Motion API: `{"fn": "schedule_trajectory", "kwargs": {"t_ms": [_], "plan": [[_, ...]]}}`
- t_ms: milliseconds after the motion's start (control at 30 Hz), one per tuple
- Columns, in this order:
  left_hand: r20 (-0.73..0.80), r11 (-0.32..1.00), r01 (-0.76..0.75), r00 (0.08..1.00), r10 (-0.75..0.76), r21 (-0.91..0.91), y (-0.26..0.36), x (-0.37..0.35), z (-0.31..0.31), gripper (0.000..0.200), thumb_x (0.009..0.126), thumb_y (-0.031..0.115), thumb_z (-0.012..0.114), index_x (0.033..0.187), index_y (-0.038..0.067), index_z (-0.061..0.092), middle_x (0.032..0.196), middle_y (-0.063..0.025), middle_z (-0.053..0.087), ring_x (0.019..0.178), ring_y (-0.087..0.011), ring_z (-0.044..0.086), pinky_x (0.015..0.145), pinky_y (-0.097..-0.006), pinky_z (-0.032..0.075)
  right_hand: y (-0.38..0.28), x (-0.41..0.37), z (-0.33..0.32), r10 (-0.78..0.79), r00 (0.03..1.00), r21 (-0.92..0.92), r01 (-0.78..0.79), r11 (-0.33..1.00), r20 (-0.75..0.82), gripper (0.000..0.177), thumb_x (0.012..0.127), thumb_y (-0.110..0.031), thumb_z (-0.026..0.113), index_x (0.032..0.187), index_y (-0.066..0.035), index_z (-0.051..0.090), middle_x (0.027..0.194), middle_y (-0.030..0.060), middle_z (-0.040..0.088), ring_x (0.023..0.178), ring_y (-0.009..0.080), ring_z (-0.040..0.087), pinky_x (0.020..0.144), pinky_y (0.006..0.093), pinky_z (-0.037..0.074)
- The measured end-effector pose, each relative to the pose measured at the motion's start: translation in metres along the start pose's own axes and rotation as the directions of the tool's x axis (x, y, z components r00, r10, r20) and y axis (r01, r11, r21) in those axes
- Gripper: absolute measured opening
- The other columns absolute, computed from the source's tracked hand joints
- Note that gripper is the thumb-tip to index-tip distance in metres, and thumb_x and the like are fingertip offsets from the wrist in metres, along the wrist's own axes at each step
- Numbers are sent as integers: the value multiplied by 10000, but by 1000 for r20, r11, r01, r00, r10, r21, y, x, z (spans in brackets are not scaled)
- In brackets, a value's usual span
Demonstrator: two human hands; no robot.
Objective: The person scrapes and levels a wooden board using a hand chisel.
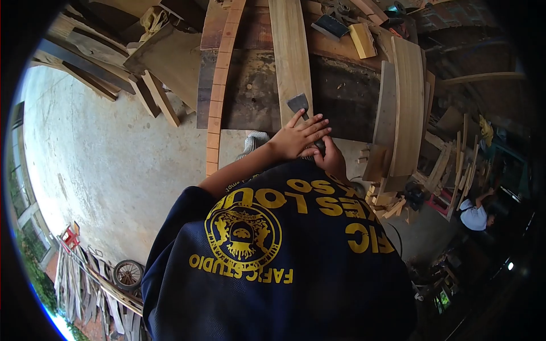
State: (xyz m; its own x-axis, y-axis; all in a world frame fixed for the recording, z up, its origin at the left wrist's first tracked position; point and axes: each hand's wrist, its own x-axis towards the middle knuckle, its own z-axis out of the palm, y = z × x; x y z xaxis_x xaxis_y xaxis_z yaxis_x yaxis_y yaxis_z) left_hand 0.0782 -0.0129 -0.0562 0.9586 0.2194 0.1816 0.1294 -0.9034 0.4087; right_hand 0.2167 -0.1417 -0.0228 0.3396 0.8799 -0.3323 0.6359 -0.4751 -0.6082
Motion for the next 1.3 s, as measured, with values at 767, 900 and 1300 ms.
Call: {"fn": "schedule_trajectory", "kwargs": {"t_ms": [767, 900, 1300], "plan": [[77, 987, 142, 988, -137, -76, -84, 27, 31, 589, 901, 193, 507, 1444, 369, 362, 1545, -77, 273, 1435, -255, 236, 1175, -407, 207, -21, 13, 16, -20, 1000, -2, 20, 1000, -22, 545, 939, -151, 513, 1460, -221, 367, 928, 227, 653, 830, 363, 655, 703, 418, 498], [-23, 935, 344, 938, -347, -85, -112, 43, 27, 629, 888, 315, 567, 1468, 233, 339, 1537, -101, 284, 1434, -268, 235, 1164, -408, 214, -38, 60, 7, -63, 995, 75, 68, 995, -74, 533, 928, -122, 523, 1438, -218, 401, 965, 231, 652, 837, 400, 640, 707, 420, 506], [-31, 835, 549, 834, -550, -33, -98, 31, 53, 896, 824, 416, 648, 1504, 75, 175, 1568, -139, 173, 1454, -288, 160, 1158, -421, 216, -25, 40, 2, 46, 998, 157, -38, 987, -45, 550, 953, -166, 505, 1471, -137, 321, 1072, 244, 647, 896, 350, 674, 727, 386, 521]]}}
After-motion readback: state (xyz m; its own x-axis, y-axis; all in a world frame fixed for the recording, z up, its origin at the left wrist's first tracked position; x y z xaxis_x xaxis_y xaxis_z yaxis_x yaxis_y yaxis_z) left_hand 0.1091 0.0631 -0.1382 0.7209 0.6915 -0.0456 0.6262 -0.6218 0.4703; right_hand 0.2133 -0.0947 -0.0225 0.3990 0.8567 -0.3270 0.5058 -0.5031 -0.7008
